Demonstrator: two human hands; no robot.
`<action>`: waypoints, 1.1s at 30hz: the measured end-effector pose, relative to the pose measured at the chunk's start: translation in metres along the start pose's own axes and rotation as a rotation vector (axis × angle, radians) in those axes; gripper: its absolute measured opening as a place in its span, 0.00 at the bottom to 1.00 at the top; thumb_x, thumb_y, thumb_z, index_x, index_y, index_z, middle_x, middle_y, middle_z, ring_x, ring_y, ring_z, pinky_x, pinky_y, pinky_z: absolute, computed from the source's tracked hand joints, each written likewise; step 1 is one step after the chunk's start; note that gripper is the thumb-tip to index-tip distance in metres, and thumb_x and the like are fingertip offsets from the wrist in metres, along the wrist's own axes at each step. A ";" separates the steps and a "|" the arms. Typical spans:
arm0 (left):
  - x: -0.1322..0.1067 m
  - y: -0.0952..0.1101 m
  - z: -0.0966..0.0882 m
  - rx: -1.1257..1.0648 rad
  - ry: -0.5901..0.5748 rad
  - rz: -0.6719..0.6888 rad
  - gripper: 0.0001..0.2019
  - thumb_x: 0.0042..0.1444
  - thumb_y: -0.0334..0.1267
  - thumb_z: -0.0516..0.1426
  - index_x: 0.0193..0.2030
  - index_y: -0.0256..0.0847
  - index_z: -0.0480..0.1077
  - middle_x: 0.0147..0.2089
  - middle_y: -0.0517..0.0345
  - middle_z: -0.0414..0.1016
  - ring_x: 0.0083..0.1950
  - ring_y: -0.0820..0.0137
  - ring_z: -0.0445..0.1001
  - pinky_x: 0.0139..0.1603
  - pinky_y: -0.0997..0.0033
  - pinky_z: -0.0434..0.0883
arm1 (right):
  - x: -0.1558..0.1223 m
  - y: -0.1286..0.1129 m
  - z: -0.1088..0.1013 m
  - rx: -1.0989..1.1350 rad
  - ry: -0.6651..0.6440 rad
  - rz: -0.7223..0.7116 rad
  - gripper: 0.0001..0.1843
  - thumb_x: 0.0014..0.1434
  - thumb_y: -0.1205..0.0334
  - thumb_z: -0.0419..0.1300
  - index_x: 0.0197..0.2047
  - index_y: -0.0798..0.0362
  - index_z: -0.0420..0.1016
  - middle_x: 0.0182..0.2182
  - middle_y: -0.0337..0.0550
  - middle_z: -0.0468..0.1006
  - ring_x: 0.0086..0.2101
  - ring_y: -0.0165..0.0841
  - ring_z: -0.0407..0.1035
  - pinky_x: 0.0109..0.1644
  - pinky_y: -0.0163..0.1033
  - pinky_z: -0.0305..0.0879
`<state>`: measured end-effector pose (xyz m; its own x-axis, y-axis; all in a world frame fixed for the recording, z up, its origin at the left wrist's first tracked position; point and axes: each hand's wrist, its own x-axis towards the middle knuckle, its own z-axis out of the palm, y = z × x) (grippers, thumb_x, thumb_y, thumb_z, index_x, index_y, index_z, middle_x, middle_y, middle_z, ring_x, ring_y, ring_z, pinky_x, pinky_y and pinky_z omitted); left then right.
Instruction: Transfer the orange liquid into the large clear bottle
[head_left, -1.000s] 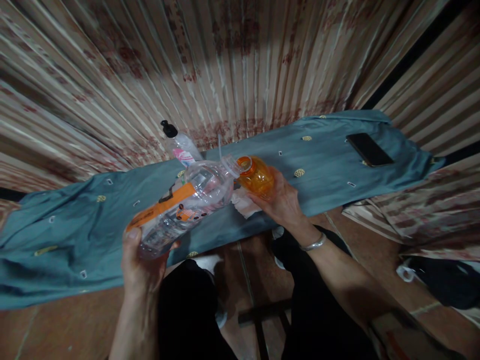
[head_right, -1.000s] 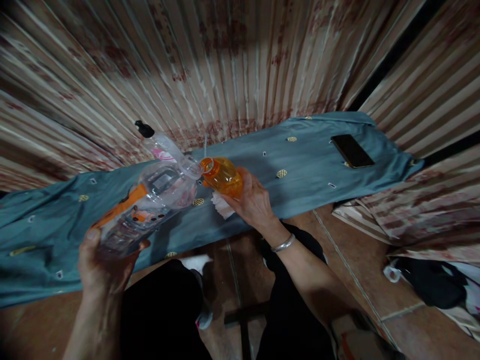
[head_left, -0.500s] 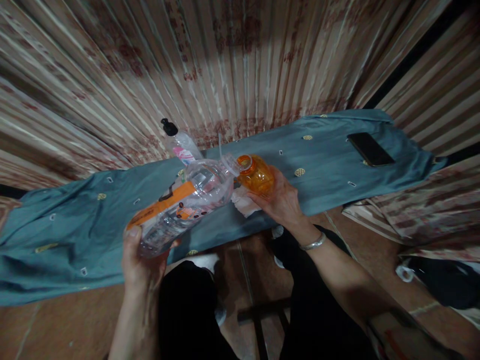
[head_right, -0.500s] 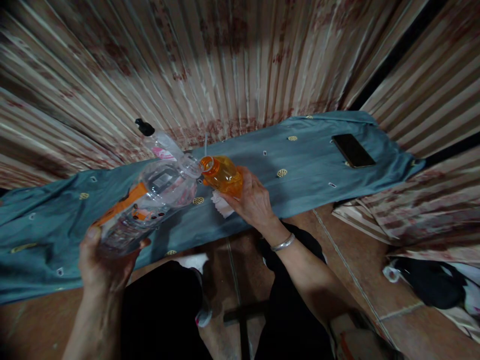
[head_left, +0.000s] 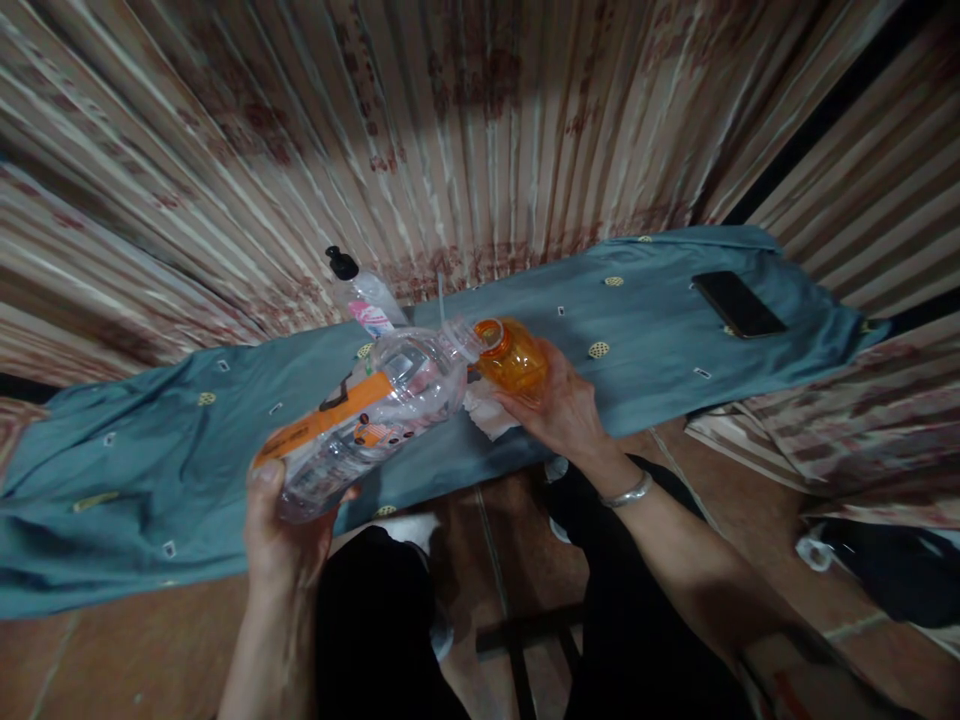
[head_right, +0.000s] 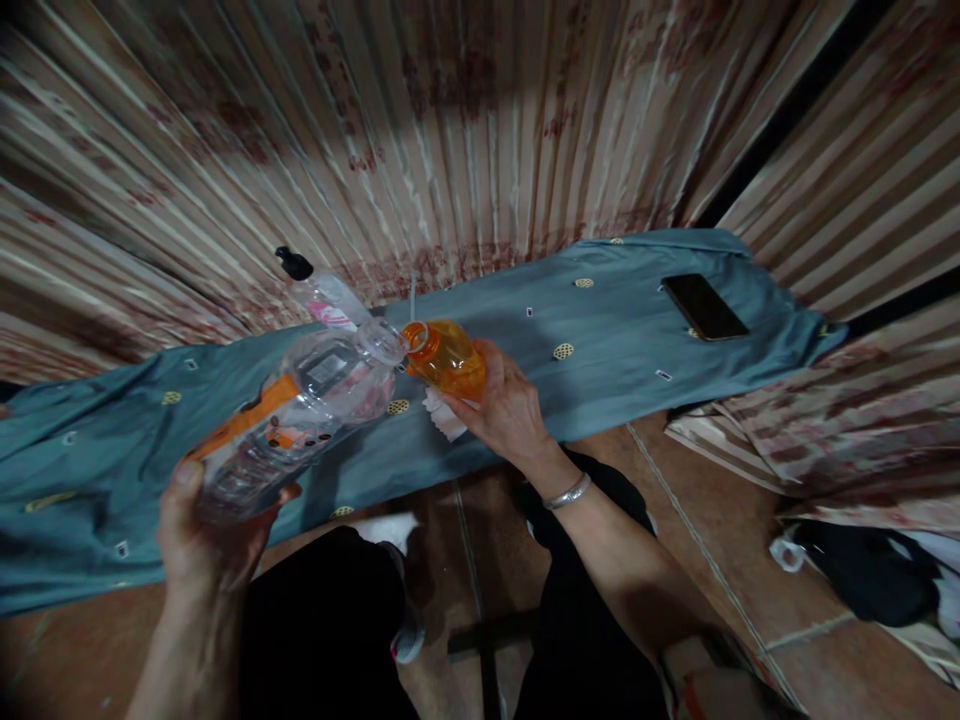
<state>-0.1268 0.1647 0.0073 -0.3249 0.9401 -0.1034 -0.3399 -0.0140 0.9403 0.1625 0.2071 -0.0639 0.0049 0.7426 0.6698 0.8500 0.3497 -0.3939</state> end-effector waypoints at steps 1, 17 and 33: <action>0.000 0.000 0.000 -0.007 0.004 -0.001 0.31 0.30 0.56 0.75 0.41 0.40 0.82 0.37 0.54 0.84 0.31 0.62 0.78 0.15 0.69 0.75 | 0.000 0.000 0.000 -0.007 -0.005 0.006 0.40 0.67 0.32 0.53 0.67 0.56 0.57 0.51 0.59 0.81 0.49 0.47 0.80 0.50 0.51 0.81; -0.004 0.005 -0.006 0.011 -0.083 0.058 0.27 0.42 0.54 0.72 0.46 0.41 0.79 0.47 0.50 0.81 0.38 0.60 0.79 0.19 0.71 0.76 | -0.003 0.003 0.003 -0.040 0.011 -0.033 0.39 0.68 0.34 0.53 0.68 0.57 0.57 0.50 0.61 0.82 0.50 0.49 0.81 0.48 0.52 0.82; -0.003 0.004 -0.014 0.034 -0.101 0.040 0.28 0.43 0.54 0.72 0.48 0.41 0.79 0.50 0.49 0.82 0.39 0.60 0.79 0.21 0.69 0.77 | -0.005 0.004 0.005 -0.028 -0.009 -0.006 0.39 0.67 0.37 0.57 0.68 0.57 0.57 0.52 0.61 0.82 0.51 0.49 0.80 0.50 0.53 0.81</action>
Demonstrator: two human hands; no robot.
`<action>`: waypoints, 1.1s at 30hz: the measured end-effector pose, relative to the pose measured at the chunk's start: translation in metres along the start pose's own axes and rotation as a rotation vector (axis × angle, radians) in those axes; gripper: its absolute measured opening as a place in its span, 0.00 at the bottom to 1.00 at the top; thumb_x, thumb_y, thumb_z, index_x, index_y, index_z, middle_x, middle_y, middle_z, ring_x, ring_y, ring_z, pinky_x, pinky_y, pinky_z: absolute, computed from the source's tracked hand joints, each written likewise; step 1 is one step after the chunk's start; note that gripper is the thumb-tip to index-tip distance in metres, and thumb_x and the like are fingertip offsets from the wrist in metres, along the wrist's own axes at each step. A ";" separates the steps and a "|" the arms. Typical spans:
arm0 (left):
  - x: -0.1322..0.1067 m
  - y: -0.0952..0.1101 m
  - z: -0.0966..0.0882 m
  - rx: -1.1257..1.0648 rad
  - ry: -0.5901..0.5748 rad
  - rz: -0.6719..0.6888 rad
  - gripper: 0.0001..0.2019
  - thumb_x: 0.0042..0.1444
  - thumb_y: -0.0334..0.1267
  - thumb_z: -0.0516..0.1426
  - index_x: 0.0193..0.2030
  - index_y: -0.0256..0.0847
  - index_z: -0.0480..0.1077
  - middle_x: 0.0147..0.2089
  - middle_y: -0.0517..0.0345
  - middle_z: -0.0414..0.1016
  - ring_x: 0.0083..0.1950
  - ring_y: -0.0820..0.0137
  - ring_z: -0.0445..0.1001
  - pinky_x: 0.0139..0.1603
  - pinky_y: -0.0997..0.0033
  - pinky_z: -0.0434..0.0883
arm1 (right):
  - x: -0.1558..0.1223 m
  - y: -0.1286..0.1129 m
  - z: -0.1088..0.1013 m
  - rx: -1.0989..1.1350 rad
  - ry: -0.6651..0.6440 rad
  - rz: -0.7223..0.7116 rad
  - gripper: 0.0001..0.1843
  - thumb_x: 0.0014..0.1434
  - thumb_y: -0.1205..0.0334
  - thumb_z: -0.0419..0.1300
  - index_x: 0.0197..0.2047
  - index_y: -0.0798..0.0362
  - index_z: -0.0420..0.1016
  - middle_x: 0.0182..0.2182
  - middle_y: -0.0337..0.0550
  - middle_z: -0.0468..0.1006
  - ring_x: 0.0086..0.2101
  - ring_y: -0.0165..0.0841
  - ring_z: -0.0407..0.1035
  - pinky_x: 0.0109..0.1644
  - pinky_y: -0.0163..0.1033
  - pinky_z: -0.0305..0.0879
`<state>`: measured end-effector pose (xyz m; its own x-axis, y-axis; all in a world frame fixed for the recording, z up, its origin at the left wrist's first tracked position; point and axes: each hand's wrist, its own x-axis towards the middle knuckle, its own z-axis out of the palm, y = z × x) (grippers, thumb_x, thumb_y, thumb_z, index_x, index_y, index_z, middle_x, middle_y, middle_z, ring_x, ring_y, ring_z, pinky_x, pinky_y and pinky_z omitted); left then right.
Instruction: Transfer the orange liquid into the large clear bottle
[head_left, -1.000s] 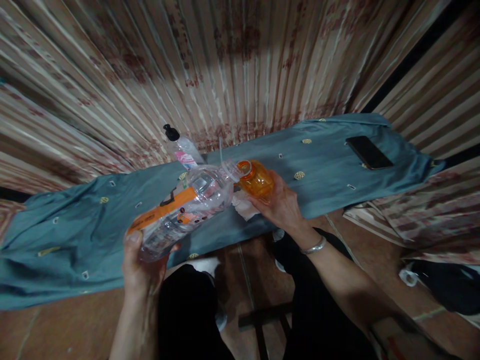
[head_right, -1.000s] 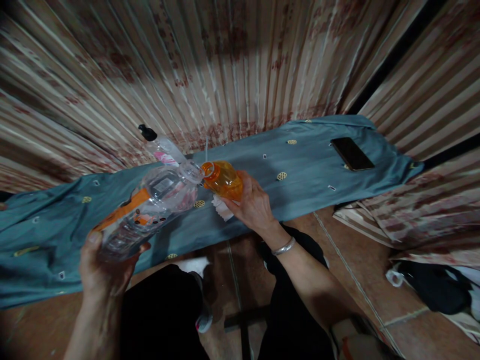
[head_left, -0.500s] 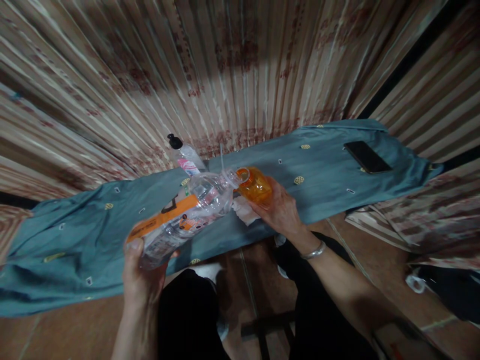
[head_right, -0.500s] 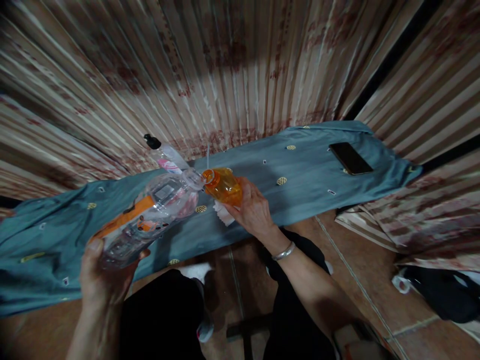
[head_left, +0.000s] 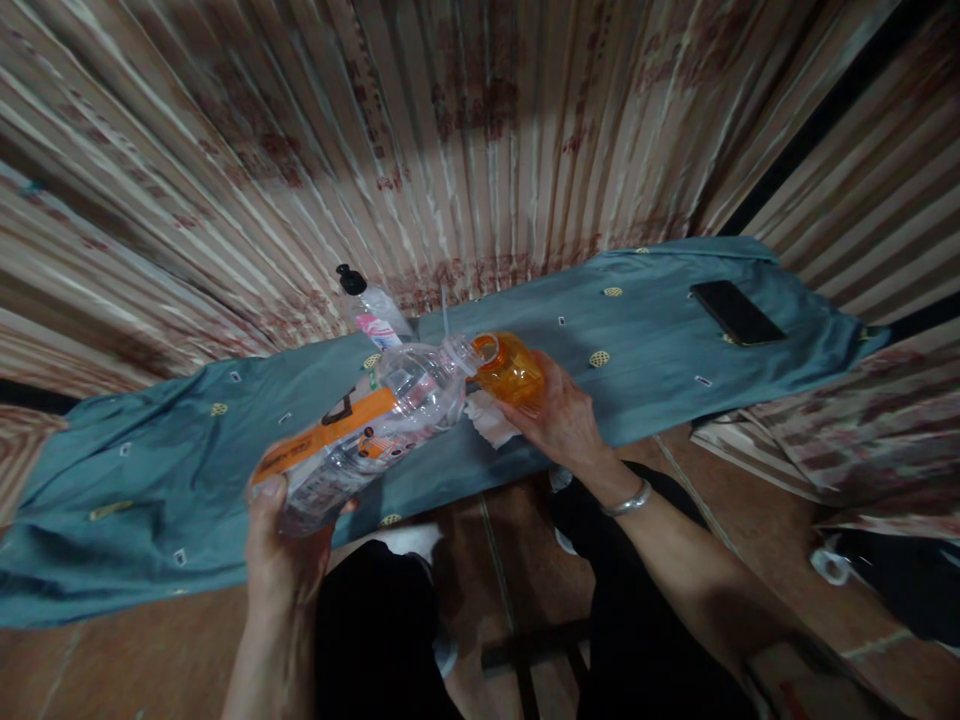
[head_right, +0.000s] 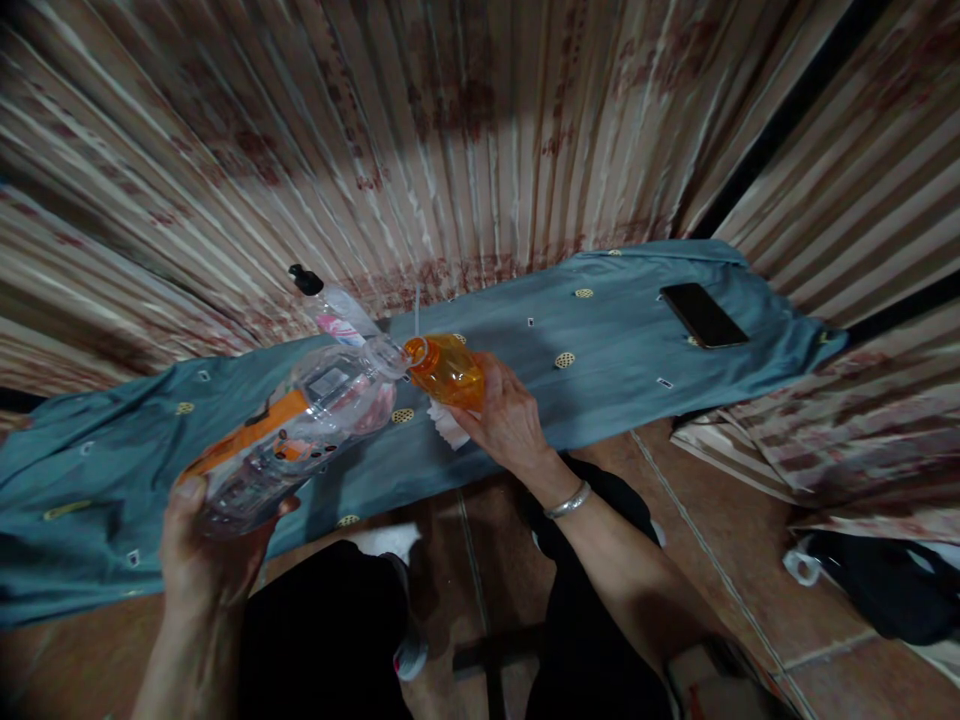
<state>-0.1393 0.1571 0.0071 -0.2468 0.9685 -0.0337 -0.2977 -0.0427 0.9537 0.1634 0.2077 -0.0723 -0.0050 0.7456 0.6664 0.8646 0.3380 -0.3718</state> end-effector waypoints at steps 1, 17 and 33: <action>0.000 0.000 -0.002 0.000 -0.009 -0.004 0.27 0.44 0.53 0.72 0.48 0.41 0.78 0.51 0.49 0.82 0.39 0.60 0.79 0.22 0.68 0.78 | 0.000 0.000 0.000 -0.004 -0.004 0.006 0.39 0.66 0.37 0.57 0.68 0.57 0.58 0.52 0.61 0.81 0.51 0.49 0.80 0.50 0.53 0.81; -0.002 -0.003 -0.002 -0.003 0.053 0.011 0.27 0.41 0.54 0.72 0.46 0.42 0.79 0.49 0.49 0.82 0.38 0.60 0.80 0.19 0.70 0.76 | 0.000 -0.002 -0.002 -0.009 -0.011 -0.008 0.38 0.67 0.35 0.54 0.66 0.57 0.59 0.52 0.62 0.82 0.51 0.49 0.80 0.49 0.54 0.82; -0.002 -0.003 -0.004 0.023 0.063 0.039 0.27 0.42 0.53 0.71 0.48 0.41 0.79 0.51 0.46 0.82 0.37 0.60 0.79 0.18 0.69 0.75 | -0.001 0.000 -0.002 -0.010 -0.024 -0.016 0.37 0.67 0.38 0.57 0.67 0.57 0.59 0.52 0.62 0.81 0.52 0.49 0.79 0.50 0.53 0.82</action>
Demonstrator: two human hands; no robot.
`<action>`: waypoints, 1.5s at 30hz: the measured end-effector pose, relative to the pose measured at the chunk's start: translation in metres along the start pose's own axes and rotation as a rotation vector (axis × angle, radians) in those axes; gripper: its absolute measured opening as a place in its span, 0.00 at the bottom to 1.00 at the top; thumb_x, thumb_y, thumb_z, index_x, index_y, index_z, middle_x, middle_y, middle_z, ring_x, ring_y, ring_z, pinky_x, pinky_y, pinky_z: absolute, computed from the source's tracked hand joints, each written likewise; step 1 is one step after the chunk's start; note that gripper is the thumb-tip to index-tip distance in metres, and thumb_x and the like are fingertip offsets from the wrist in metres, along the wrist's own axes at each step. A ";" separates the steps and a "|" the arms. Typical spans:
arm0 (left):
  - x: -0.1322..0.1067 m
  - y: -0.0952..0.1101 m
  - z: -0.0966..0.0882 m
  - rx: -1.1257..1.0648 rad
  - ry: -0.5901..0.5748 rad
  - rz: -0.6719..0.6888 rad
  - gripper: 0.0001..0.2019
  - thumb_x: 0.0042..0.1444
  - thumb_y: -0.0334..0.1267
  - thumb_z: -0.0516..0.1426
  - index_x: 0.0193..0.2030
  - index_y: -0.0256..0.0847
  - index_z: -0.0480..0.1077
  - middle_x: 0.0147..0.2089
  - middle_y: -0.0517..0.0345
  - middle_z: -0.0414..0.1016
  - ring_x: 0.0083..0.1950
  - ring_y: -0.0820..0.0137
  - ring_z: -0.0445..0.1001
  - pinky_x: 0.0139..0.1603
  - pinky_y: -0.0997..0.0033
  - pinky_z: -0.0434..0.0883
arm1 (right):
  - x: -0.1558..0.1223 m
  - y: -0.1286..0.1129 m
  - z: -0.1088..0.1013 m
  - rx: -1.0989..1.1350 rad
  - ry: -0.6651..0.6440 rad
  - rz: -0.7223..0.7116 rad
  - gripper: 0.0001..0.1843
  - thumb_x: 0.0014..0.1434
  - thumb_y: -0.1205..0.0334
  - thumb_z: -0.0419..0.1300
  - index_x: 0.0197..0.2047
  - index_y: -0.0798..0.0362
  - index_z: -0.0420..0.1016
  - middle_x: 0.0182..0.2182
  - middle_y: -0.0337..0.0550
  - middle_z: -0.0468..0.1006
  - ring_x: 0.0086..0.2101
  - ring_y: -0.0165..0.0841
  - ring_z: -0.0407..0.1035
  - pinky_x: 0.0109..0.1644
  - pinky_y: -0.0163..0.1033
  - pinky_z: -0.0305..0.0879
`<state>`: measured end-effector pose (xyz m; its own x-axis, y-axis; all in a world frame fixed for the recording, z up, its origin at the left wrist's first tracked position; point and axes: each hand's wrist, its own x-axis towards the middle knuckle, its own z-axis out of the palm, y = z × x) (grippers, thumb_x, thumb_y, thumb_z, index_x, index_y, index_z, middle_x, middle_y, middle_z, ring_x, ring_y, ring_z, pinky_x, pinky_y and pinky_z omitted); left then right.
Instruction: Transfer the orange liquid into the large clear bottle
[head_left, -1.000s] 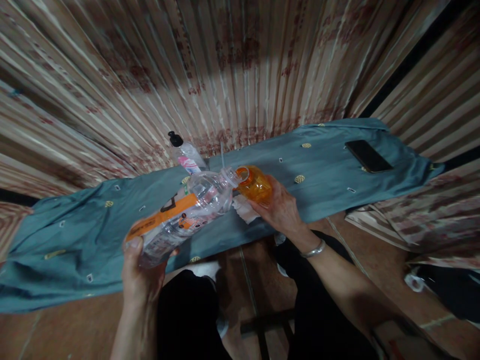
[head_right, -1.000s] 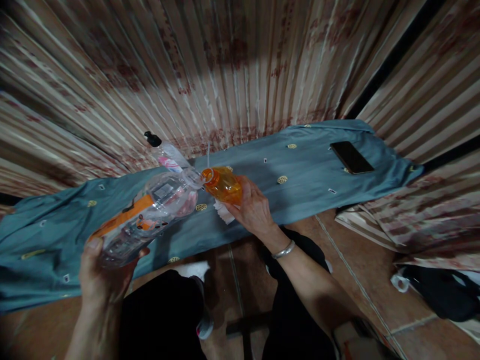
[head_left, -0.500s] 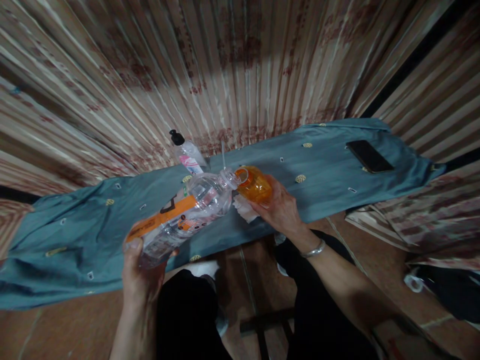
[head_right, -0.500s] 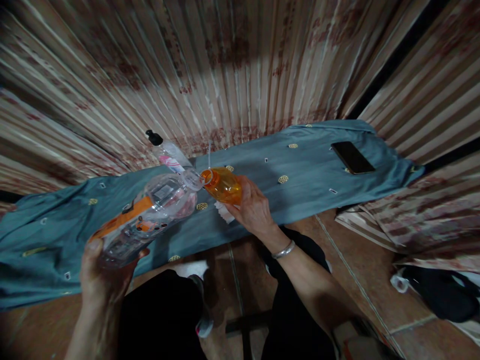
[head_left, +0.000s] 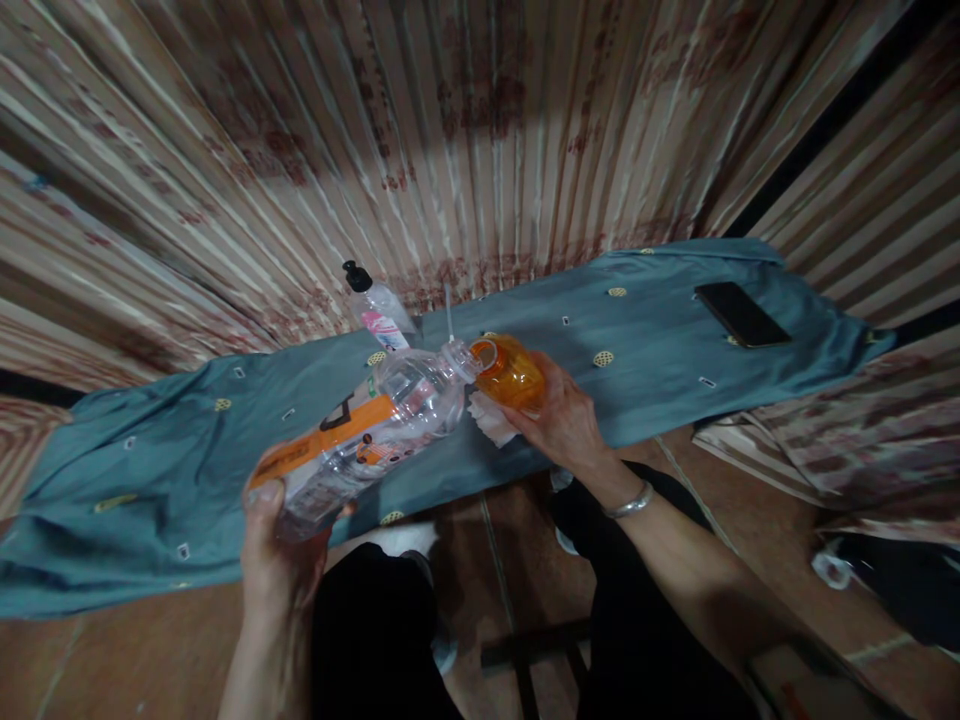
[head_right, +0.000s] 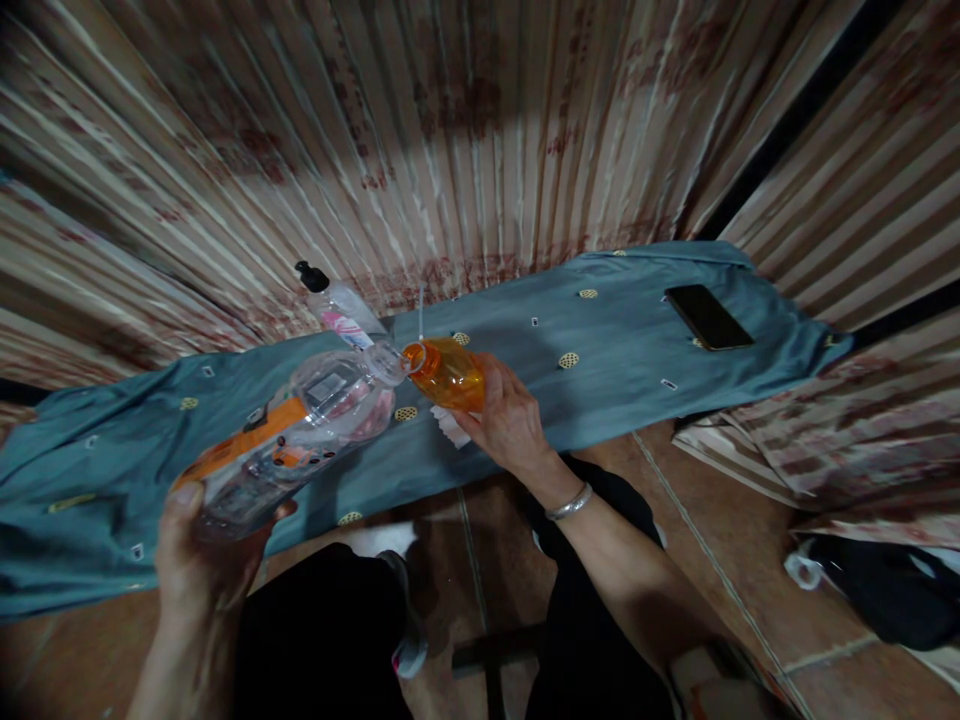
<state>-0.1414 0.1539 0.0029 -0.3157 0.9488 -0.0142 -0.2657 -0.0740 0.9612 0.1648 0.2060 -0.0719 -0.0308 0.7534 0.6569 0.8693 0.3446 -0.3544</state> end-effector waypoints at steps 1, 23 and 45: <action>0.000 0.001 0.001 0.008 -0.003 -0.009 0.29 0.40 0.54 0.72 0.47 0.41 0.79 0.51 0.46 0.82 0.37 0.59 0.79 0.18 0.69 0.76 | 0.000 0.000 0.000 0.003 -0.004 0.005 0.37 0.67 0.38 0.57 0.67 0.57 0.59 0.52 0.62 0.81 0.52 0.50 0.79 0.50 0.54 0.82; 0.002 0.005 0.003 0.014 0.020 -0.037 0.31 0.32 0.56 0.74 0.42 0.40 0.79 0.43 0.51 0.84 0.34 0.60 0.79 0.19 0.68 0.77 | 0.000 0.000 -0.001 0.020 -0.003 -0.003 0.37 0.66 0.41 0.59 0.67 0.58 0.59 0.52 0.62 0.81 0.52 0.49 0.79 0.50 0.54 0.82; 0.000 0.008 0.011 0.020 0.057 -0.029 0.33 0.30 0.58 0.74 0.42 0.39 0.79 0.44 0.49 0.82 0.35 0.59 0.79 0.16 0.69 0.75 | 0.001 0.000 -0.001 0.000 0.043 -0.047 0.38 0.68 0.39 0.56 0.68 0.58 0.57 0.52 0.62 0.82 0.52 0.48 0.80 0.50 0.52 0.82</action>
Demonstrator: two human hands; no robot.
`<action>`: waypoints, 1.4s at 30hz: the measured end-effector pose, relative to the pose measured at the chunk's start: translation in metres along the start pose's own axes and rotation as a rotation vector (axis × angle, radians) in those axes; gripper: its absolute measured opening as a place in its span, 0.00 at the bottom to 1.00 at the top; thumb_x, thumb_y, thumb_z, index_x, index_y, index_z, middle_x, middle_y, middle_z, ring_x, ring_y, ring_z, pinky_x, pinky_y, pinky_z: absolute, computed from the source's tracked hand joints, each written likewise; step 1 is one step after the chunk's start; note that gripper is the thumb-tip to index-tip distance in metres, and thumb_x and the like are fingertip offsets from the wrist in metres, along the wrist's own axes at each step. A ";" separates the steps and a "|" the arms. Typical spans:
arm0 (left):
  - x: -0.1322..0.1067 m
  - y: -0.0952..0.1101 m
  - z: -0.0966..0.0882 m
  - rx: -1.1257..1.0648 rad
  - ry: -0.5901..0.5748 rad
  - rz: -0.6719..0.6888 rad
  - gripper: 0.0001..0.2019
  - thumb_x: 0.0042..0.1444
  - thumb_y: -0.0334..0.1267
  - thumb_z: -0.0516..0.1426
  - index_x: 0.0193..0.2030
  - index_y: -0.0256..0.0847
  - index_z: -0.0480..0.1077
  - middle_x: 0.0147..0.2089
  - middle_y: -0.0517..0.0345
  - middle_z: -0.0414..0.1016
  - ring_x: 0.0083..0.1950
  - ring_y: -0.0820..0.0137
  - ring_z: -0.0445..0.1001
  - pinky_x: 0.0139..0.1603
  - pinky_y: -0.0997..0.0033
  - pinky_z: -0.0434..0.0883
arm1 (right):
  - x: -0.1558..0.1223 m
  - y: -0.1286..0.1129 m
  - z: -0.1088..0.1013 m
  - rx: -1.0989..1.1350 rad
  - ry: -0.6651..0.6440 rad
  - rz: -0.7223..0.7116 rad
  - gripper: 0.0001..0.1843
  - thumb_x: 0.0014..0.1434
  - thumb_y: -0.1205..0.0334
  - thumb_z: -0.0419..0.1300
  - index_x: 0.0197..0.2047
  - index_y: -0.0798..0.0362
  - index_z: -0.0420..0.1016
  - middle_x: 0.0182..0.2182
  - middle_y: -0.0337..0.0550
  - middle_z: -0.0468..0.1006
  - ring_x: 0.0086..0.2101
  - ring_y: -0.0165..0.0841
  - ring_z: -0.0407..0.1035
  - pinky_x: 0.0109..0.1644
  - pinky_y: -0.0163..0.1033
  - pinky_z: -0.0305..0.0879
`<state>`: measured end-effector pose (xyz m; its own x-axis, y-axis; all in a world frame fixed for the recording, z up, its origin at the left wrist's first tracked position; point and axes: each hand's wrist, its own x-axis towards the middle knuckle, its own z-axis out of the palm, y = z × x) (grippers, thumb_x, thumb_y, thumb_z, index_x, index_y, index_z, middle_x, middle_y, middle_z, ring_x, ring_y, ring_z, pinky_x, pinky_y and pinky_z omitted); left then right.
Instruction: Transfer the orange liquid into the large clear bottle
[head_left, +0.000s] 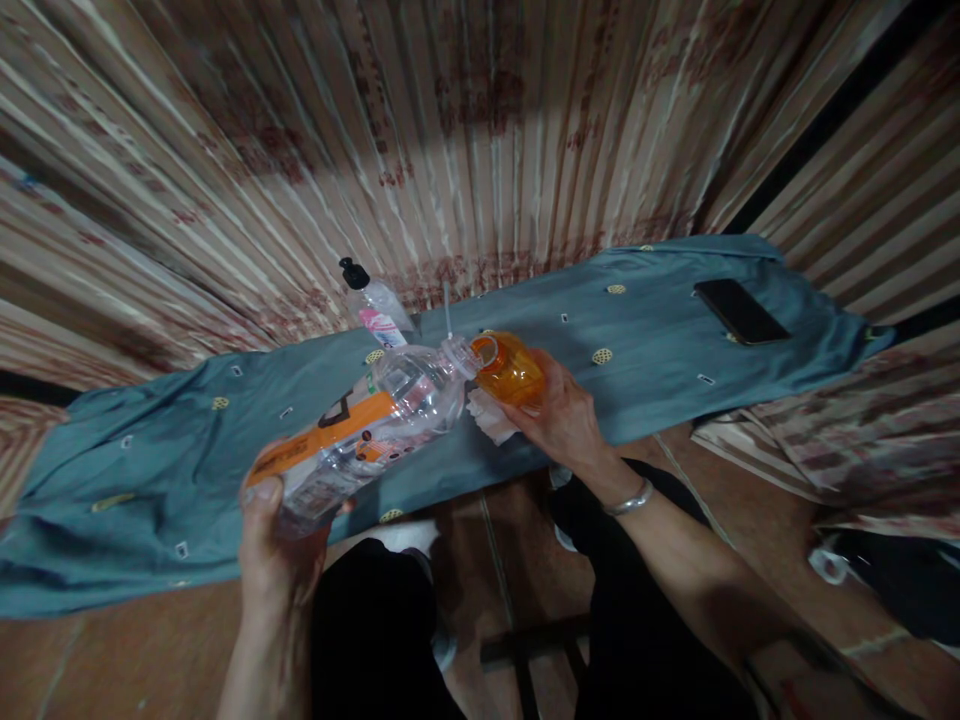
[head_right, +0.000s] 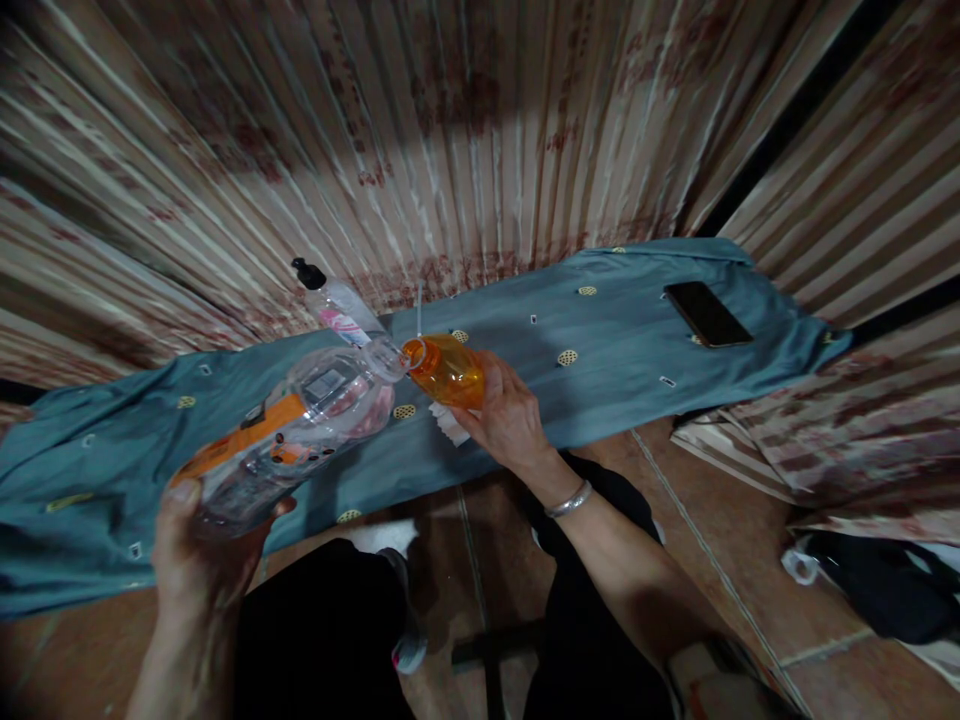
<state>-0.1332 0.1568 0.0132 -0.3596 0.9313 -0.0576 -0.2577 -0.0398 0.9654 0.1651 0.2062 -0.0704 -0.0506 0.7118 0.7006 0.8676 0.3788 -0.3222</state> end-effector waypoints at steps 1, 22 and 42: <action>0.000 0.000 0.000 -0.005 -0.004 0.001 0.33 0.31 0.58 0.74 0.42 0.39 0.79 0.44 0.49 0.82 0.35 0.59 0.79 0.16 0.69 0.75 | 0.000 0.000 0.000 0.004 -0.010 0.007 0.38 0.68 0.39 0.57 0.68 0.58 0.57 0.52 0.62 0.82 0.52 0.48 0.80 0.51 0.52 0.82; -0.001 -0.005 -0.004 -0.041 -0.061 0.018 0.28 0.40 0.55 0.72 0.45 0.42 0.79 0.49 0.49 0.81 0.37 0.60 0.78 0.17 0.70 0.75 | 0.002 -0.003 0.000 -0.001 -0.022 0.063 0.36 0.67 0.37 0.57 0.64 0.57 0.61 0.50 0.59 0.83 0.49 0.47 0.81 0.48 0.51 0.82; 0.001 -0.012 -0.006 -0.069 -0.066 0.009 0.23 0.45 0.52 0.70 0.46 0.42 0.79 0.45 0.51 0.81 0.37 0.61 0.78 0.19 0.71 0.76 | -0.002 0.000 0.000 0.032 -0.042 0.068 0.38 0.65 0.42 0.61 0.69 0.55 0.58 0.52 0.60 0.82 0.51 0.48 0.80 0.51 0.53 0.82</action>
<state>-0.1361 0.1556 0.0001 -0.3027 0.9526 -0.0299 -0.3167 -0.0709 0.9459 0.1648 0.2052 -0.0716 -0.0139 0.7604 0.6493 0.8535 0.3473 -0.3885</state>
